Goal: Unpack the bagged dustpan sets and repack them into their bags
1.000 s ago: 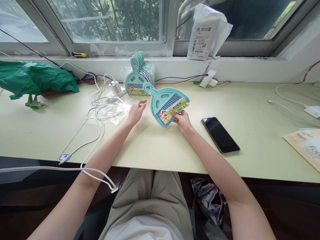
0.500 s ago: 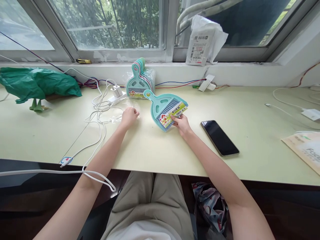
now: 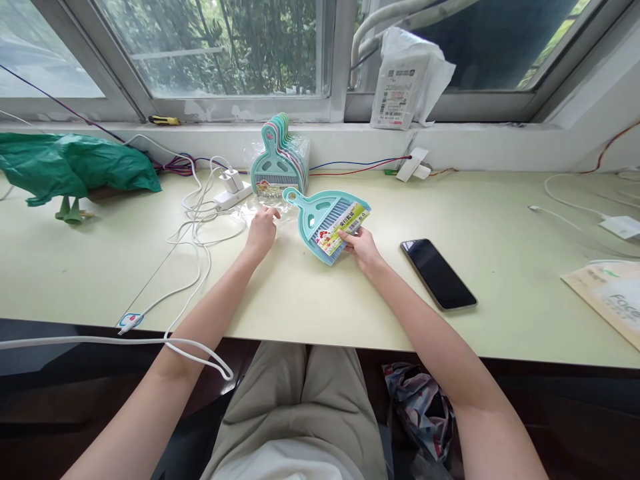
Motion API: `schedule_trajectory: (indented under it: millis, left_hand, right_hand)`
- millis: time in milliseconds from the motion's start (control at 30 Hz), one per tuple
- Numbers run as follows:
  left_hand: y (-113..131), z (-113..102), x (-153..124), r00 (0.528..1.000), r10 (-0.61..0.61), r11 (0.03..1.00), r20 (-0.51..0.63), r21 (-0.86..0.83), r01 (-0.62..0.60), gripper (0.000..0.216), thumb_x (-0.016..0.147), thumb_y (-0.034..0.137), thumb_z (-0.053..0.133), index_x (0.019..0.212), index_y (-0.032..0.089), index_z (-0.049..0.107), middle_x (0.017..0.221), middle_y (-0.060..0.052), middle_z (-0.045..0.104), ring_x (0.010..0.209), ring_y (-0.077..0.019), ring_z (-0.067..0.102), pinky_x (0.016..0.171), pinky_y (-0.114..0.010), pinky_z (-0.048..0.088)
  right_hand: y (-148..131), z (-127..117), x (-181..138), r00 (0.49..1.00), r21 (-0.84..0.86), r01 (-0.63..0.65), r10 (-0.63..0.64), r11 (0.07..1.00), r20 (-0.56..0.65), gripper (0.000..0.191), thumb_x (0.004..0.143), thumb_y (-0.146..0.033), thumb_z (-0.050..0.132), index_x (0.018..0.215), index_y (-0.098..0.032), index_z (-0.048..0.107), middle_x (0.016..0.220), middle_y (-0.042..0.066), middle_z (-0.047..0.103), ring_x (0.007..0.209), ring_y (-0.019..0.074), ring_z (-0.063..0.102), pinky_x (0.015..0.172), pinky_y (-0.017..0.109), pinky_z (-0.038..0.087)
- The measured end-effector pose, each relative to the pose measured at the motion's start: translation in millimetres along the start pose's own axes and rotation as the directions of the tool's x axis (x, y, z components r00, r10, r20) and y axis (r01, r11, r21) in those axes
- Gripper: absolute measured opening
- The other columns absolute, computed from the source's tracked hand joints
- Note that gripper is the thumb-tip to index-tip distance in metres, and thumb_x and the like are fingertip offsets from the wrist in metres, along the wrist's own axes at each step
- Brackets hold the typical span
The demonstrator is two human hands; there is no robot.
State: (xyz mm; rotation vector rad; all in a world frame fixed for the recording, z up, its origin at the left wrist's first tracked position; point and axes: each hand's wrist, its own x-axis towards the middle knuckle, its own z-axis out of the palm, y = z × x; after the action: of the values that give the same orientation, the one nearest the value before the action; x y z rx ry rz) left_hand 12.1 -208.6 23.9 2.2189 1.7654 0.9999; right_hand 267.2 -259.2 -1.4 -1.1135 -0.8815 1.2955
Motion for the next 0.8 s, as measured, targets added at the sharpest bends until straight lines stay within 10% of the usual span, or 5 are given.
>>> schedule_trajectory:
  millis: [267, 800]
  left_hand:
    - [-3.6, -3.3, 8.2, 0.973, -0.048, 0.973, -0.225, -0.232, -0.005, 0.032, 0.079, 0.001, 0.036, 0.089, 0.018, 0.062, 0.097, -0.008, 0.064, 0.091, -0.0177, 0.059, 0.087, -0.034, 0.048]
    - [26.1, 23.2, -13.6, 0.952, 0.272, 0.887, -0.141, -0.347, -0.305, 0.036, 0.089, 0.01, 0.04, 0.11, 0.018, 0.067, 0.119, -0.008, 0.066, 0.113, -0.0177, 0.061, 0.105, -0.037, 0.045]
  right_hand:
    - [-3.0, 0.6, -3.2, 0.998, -0.106, -0.03, 0.037, 0.994, 0.059, 0.036, 0.063, -0.027, 0.085, 0.092, -0.016, 0.067, 0.1, 0.009, 0.074, 0.083, 0.0225, 0.072, 0.078, 0.04, 0.062]
    - [1.9, -1.3, 0.7, 0.995, -0.014, 0.027, -0.028, 1.0, -0.098, 0.027, 0.069, -0.021, 0.078, 0.091, -0.019, 0.062, 0.097, 0.004, 0.073, 0.082, 0.0189, 0.072, 0.078, 0.036, 0.063]
